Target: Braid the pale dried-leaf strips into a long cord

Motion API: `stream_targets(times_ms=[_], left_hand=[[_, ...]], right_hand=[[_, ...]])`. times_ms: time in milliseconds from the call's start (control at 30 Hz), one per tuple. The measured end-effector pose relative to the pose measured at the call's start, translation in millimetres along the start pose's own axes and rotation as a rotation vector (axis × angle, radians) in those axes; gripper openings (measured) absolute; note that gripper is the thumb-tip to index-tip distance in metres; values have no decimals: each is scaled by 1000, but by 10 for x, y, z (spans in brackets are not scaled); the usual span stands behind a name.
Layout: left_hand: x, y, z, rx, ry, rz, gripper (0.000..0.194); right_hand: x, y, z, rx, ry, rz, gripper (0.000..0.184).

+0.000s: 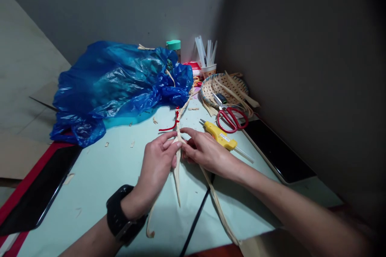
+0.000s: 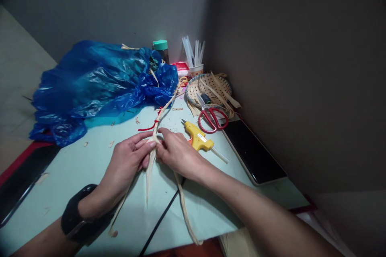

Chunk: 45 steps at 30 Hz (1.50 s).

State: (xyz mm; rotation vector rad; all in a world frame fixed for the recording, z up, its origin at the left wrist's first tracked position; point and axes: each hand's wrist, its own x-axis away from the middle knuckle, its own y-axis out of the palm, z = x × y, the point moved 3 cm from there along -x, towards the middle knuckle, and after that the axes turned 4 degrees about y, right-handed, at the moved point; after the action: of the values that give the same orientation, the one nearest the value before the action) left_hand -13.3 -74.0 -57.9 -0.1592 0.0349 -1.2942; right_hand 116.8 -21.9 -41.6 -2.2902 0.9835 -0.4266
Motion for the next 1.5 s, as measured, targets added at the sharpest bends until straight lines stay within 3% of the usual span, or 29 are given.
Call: stream_targets(times_ms=[333,467,600,867,1000,1133,1233,1367,1500], left_hand=[[23,-41,171,-647,178,-21,20],[47,-39,217,-804,249,-4,11],[61,-43,218,-995,327,-13,17],[68,-83,210,-857,449,9,18],[72,-118,251,-823,355,-67,22],[99,-134,313,-825,286,-49,21],[177,-47,322,-966,496,-2,22],[330,146,207,-1216,840,73,24],[409,240,142,-1277,939,33,22]], right_hand=[[14,29,-11,200,23,1,24],[-4,48,9,165,40,-7,19],[-11,74,16,97,19,-5,14],[-70,82,27,-6,24,136,28],[-84,56,30,12,12,176,23],[-68,36,25,46,18,199,25],[-65,26,26,-8,27,176,30],[-83,44,54,-205,47,39,34],[-88,60,94,-242,78,9,32]])
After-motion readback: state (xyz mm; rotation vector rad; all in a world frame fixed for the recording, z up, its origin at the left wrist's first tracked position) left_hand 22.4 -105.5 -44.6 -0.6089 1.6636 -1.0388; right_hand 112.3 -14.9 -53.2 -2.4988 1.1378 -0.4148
